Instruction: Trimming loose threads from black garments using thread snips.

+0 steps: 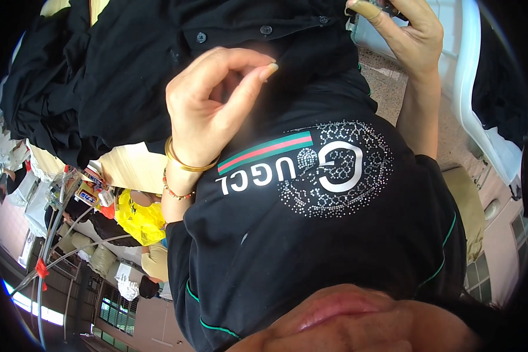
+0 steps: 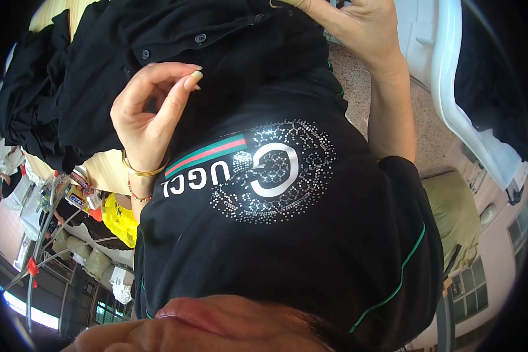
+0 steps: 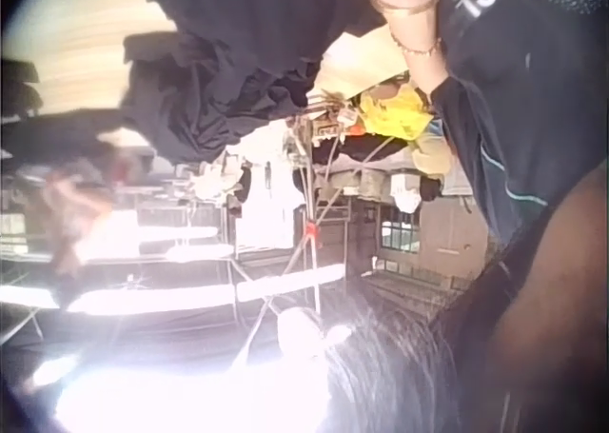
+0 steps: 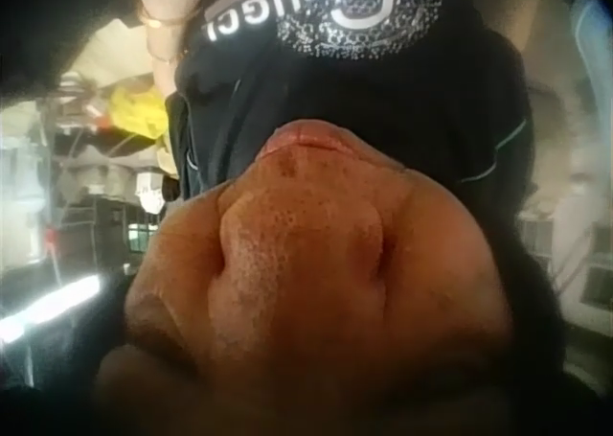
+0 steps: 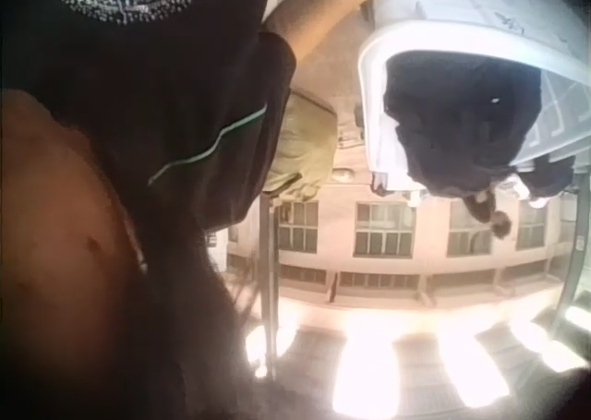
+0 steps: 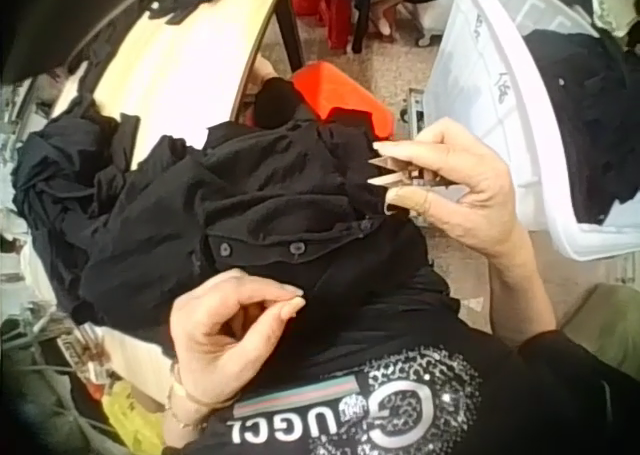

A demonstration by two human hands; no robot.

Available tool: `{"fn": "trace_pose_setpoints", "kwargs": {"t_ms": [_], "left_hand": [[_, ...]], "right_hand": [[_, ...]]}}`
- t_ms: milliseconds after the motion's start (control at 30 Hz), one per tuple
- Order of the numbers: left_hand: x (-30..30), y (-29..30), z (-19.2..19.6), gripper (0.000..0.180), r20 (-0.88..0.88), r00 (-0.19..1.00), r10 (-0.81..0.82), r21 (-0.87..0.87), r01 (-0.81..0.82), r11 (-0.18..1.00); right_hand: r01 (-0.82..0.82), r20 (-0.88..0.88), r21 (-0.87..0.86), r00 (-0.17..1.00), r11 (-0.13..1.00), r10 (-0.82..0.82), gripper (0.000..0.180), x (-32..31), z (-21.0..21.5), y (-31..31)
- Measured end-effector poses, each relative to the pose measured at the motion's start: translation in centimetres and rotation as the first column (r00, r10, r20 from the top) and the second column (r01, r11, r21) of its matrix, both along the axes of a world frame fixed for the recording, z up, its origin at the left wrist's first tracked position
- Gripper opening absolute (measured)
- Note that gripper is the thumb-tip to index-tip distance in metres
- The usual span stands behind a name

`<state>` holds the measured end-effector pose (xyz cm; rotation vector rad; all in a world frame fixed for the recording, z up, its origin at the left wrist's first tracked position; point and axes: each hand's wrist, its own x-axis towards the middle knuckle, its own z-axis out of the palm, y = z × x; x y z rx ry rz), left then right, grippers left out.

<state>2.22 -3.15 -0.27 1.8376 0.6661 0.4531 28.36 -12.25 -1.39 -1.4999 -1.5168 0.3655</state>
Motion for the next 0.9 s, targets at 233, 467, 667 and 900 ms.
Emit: {"fn": "trace_pose_setpoints", "kwargs": {"t_ms": [233,467,667,900], "left_hand": [[4.0,0.8,-1.1,0.041,-0.056,0.996,-0.064,0.703,0.085,0.706],[6.1,0.8,-4.2,0.022,0.024,0.996,-0.086,0.864,0.022,0.502],[5.2,0.7,-4.1,0.022,0.093,0.985,-0.145,0.931,-0.034,0.364],[5.3,1.3,-4.3,0.017,0.178,0.964,-0.198,0.771,-0.012,0.636]], "right_hand": [[-0.039,-0.078,-0.025,0.996,0.999,0.037,0.040,0.1,-0.5,-0.8],[-0.036,-0.136,-0.047,0.990,0.998,0.029,0.041,0.4,-0.7,-1.5],[-0.076,-0.107,-0.065,0.992,0.995,0.069,0.043,1.0,-1.0,-1.4],[-0.101,-0.104,-0.013,0.990,0.995,0.099,0.041,0.6,-0.7,-0.7]]}}
